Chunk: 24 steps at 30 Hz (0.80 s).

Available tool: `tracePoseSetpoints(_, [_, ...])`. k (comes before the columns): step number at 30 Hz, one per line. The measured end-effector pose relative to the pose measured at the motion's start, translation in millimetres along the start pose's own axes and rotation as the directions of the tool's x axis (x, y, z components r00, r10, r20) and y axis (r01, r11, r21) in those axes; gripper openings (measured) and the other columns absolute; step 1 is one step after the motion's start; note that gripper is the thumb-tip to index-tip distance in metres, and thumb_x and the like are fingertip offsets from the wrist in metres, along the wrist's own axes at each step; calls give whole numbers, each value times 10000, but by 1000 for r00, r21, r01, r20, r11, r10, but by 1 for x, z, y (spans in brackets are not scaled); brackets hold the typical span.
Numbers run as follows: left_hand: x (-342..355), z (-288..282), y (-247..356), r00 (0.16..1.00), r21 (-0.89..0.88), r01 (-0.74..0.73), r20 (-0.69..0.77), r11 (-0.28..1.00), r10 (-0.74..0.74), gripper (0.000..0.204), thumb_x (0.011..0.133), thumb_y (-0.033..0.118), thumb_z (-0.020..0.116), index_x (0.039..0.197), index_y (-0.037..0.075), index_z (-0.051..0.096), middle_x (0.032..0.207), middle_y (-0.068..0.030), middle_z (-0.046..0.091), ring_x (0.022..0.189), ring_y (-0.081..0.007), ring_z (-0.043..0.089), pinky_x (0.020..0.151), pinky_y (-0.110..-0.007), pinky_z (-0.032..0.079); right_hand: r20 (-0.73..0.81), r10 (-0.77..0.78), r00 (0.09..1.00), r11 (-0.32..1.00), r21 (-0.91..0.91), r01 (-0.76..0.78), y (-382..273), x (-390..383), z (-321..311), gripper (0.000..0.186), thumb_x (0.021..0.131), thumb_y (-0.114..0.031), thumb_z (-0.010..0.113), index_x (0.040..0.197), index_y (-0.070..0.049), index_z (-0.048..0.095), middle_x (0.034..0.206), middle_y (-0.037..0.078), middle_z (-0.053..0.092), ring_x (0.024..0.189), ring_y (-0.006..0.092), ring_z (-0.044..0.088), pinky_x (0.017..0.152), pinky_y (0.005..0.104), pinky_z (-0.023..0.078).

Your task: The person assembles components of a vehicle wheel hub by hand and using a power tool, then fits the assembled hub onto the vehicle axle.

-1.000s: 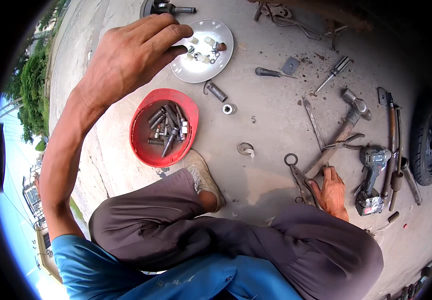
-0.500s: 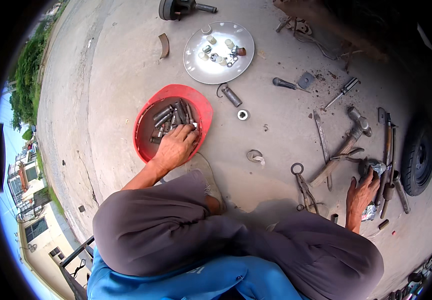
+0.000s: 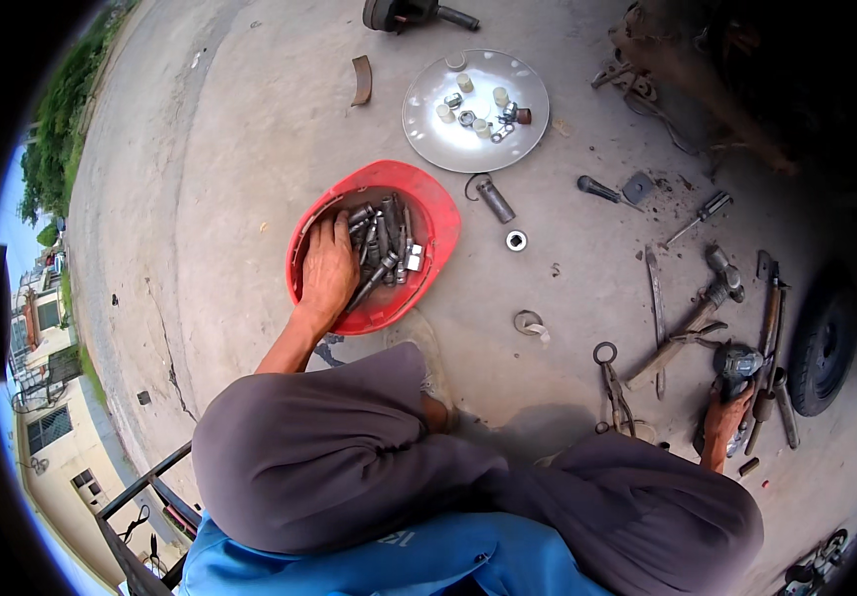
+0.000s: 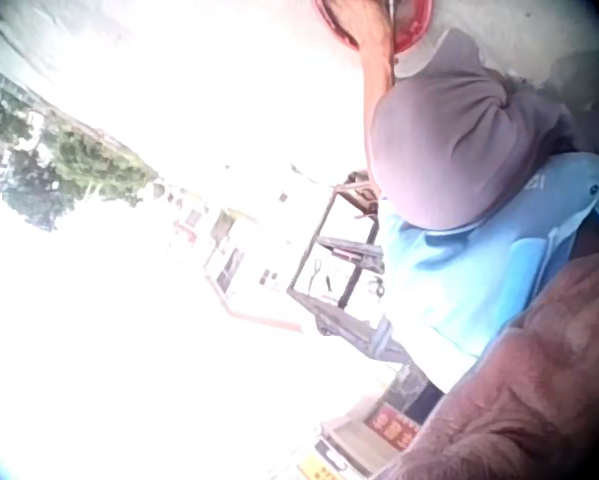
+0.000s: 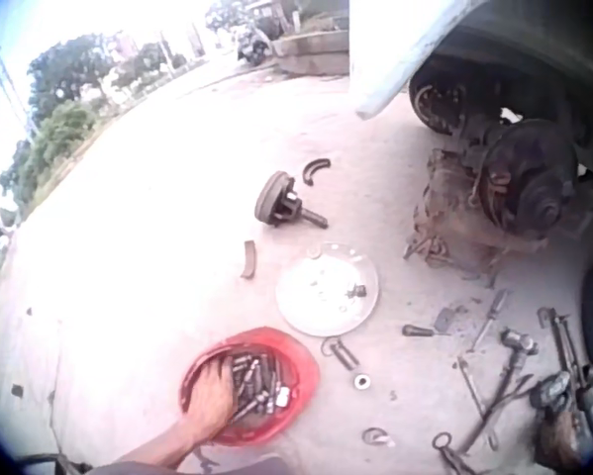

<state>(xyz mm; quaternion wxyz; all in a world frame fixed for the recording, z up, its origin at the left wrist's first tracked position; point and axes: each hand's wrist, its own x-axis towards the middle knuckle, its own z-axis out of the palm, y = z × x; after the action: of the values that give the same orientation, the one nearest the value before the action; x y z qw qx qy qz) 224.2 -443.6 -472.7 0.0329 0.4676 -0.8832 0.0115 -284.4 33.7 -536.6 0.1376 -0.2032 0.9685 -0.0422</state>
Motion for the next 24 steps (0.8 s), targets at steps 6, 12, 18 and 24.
tracePoseSetpoints(6, [7, -1, 8, 986, 122, 26, 157, 992, -46, 399, 796, 131, 691, 1137, -25, 555, 1077, -199, 587, 1019, -364, 593, 849, -454, 549, 29, 8, 1000, 999, 53, -10, -14, -13, 0, 869, 836, -160, 710, 1526, 9, 210, 1350, 349, 491, 1219, 492, 524, 1020, 489, 450])
tracePoseSetpoints(12, [2, -20, 15, 943, 21, 55, 328, 998, -58, 372, 814, 182, 732, 1083, 9, 542, 1017, -186, 624, 986, -345, 651, 762, -432, 573, 53, 47, 997, 994, 96, -52, -23, -18, -4, 888, 832, -159, 709, 1531, 9, 187, 1313, 351, 523, 1195, 494, 544, 1010, 488, 456])
tracePoseSetpoints(18, [24, -40, 53, 860, -24, -508, 49, 861, 508, 239, 808, 111, 638, 1029, 20, 634, 1035, -98, 635, 977, -251, 612, 785, -372, 540, 63, 88, 994, 984, 147, -96, -40, -30, -1, 907, 829, -157, 708, 1536, 9, 165, 1275, 353, 554, 1171, 497, 563, 1000, 487, 462])
tracePoseSetpoints(24, [116, 45, 148, 599, 119, -801, 165, 587, 784, 225, 832, 140, 622, 1038, 52, 640, 1083, -78, 621, 1046, -228, 569, 868, -340, 463, 86, 116, 990, 966, 223, -133, -27, -31, -3, 979, 815, -169, 710, 1548, 7, 85, 1222, 366, 592, 1142, 508, 586, 994, 467, 462])
